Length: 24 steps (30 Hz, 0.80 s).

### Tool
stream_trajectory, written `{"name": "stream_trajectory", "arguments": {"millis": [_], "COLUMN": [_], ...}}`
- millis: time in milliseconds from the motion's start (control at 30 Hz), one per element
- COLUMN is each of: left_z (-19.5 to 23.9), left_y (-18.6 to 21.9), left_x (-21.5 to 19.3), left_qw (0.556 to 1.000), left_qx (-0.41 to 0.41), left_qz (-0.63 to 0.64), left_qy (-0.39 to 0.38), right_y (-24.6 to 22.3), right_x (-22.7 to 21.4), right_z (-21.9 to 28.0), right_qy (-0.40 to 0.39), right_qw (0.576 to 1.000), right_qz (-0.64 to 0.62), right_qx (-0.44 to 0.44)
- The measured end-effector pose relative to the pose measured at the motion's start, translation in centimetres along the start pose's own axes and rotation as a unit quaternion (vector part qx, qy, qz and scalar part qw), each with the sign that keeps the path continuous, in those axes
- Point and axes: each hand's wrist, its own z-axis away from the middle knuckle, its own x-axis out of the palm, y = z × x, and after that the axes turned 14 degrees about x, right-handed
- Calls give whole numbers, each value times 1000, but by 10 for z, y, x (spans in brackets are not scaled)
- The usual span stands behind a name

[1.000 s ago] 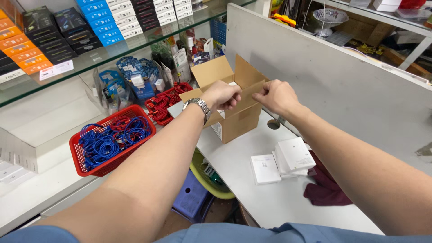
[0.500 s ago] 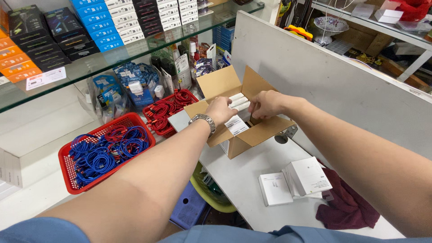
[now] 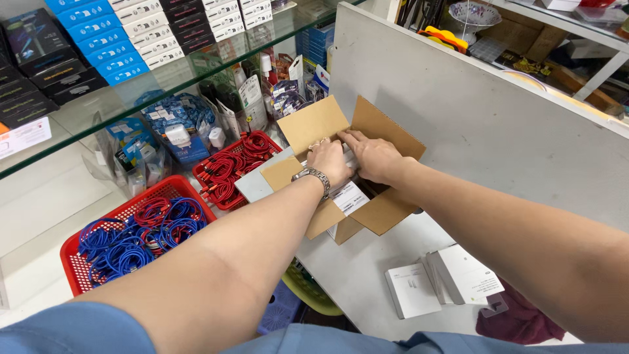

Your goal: The person unpacks small white boxes from a cardboard carton, wipes each with a maroon cloth, and places them into a second cardboard box. The person repeats this process for multiple units, stacking them neatly inside the second box.

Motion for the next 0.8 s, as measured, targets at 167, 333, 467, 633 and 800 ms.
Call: {"name": "stream_trajectory", "arguments": {"millis": [167,333,467,633,800], "left_z": [12,14,15,3,-4], "left_y": [13,14,9,-2,8], "left_x": [-5,-13,-8,10,2], "left_qw": [1000,999,998,936,820], "left_qx": [22,11,9,22,-208], "left_qz": [3,29,66,325,481], "left_qy": [7,-35,-13,132,230], "right_y": [-1,-1,2,4,7], "right_x": [2,11,0,-40,-91], "right_z": [5,-3,4,38,87], "right_qy": [-14,2,-2,56,151], "right_qw": [997,996,995,995,988], "right_qz": [69,92,102,73,-16], "right_qx": [22,-2,-21,-26,-7]}}
